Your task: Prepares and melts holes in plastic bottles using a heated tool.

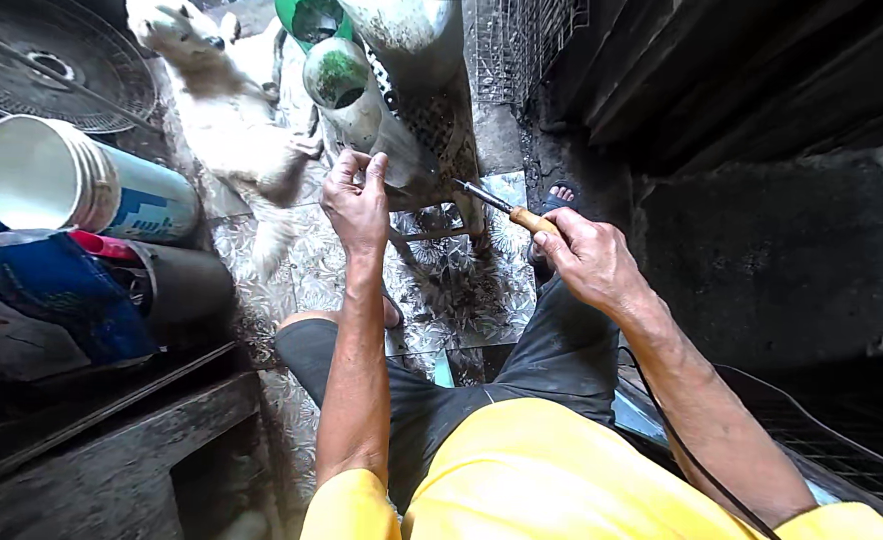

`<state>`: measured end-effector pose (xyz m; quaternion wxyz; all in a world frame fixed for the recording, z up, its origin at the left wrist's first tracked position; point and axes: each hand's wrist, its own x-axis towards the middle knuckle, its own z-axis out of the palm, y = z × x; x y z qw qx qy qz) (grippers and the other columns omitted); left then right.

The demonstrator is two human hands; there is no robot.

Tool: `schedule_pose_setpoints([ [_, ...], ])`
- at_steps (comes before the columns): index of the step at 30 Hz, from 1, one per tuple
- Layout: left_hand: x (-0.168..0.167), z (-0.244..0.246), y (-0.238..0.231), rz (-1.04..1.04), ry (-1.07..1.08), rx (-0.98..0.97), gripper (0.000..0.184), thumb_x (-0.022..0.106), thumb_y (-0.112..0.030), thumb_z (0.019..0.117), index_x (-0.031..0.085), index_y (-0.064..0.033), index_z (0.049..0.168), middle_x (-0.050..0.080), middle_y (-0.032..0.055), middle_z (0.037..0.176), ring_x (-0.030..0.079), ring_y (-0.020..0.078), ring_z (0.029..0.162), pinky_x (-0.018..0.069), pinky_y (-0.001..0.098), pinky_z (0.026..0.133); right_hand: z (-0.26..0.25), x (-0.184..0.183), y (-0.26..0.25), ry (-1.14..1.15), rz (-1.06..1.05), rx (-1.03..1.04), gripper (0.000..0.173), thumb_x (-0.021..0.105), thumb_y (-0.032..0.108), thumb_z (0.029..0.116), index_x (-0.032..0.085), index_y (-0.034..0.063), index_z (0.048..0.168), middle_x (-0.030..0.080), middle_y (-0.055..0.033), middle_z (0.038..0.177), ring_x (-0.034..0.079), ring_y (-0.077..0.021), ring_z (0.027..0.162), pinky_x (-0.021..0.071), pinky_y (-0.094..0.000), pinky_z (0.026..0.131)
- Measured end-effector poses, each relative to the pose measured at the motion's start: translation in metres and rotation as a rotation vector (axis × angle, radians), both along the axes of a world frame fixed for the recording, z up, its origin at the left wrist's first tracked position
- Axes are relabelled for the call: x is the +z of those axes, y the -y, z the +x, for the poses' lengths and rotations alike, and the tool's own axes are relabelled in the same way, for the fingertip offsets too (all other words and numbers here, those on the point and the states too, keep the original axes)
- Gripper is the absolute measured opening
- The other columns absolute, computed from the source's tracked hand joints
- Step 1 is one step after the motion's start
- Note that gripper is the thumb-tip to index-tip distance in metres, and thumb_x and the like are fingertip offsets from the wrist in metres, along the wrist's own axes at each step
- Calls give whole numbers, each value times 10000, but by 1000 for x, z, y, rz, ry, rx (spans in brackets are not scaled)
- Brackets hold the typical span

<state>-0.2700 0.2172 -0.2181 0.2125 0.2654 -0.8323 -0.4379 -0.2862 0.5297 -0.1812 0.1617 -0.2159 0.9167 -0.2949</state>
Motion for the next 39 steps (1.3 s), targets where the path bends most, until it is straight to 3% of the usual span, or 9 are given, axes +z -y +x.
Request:
schedule_pose_setpoints([
  [3, -10, -5, -16, -133, -69, -28, 206, 702, -290, 974, 743, -92, 933, 676, 104, 1248, 639, 120, 1142, 511, 262, 965, -2, -3, 5, 4, 64, -8, 331, 474, 387, 1084, 664, 138, 1190, 675, -110, 841, 677, -315, 759, 514, -563, 646],
  [11, -10, -23, -21, -317, -11, -175, 276, 756, -364, 903, 735, -89, 901, 481, 214, 1501, 505, 263, 1360, 446, 346, 1089, -10, -26, 15, 56, 86, -2, 358, 508, 419, 1060, 707, 132, 1136, 714, -94, 856, 701, -295, 821, 538, -550, 750],
  [13, -7, -27, -14, -317, -12, -198, 400, 804, -403, 839, 689, -66, 1022, 507, 211, 1490, 536, 271, 1335, 456, 381, 1077, -12, -32, 18, 56, 80, 8, 372, 475, 427, 1071, 700, 135, 1116, 703, -93, 841, 697, -297, 809, 528, -550, 726],
  [17, -13, -32, -6, -241, -59, -189, 1037, 901, -520, 679, 437, -42, 1473, 657, 109, 1342, 644, 192, 1213, 525, 398, 1038, -16, -34, 19, 75, 134, 11, 396, 413, 460, 1082, 666, 157, 1108, 676, -94, 818, 684, -310, 796, 504, -553, 683],
  [20, -22, -35, -6, -140, -90, -197, 1258, 948, -486, 607, 274, -28, 1566, 684, 52, 1323, 653, 137, 1203, 537, 362, 1045, -19, -33, 16, 100, 166, 32, 407, 399, 461, 1090, 644, 139, 1134, 673, -109, 832, 686, -332, 812, 513, -562, 693],
  [23, -32, -38, -7, -86, -157, -209, 1168, 961, -408, 624, 331, 18, 1511, 681, 101, 1277, 658, 158, 1181, 543, 357, 1038, -20, -35, 15, 115, 172, 50, 365, 422, 426, 1090, 614, 117, 1117, 659, -116, 815, 683, -341, 797, 515, -560, 687],
  [29, -25, -46, -2, -347, -162, -248, 801, 845, -538, 785, 590, -41, 1359, 696, 105, 1259, 674, 173, 1147, 544, 373, 1000, -21, -36, 16, 120, 166, 67, 364, 416, 423, 1089, 614, 120, 1121, 660, -110, 839, 679, -331, 810, 507, -551, 696],
  [34, 5, -60, -9, -560, 208, -184, 811, 712, -671, 781, 589, -227, 1448, 668, 98, 1302, 683, 243, 1083, 542, 477, 911, -24, -35, 19, 118, 174, 77, 364, 410, 415, 1087, 622, 121, 1122, 662, -113, 835, 685, -330, 823, 515, -545, 716],
  [39, 29, -76, -24, -630, 495, -327, 505, 554, -407, 914, 618, -330, 1409, 561, 156, 1432, 558, 382, 1282, 476, 626, 936, -26, -35, 20, 140, 184, 60, 367, 409, 432, 1086, 613, 127, 1099, 647, -106, 826, 678, -328, 824, 506, -543, 709],
])
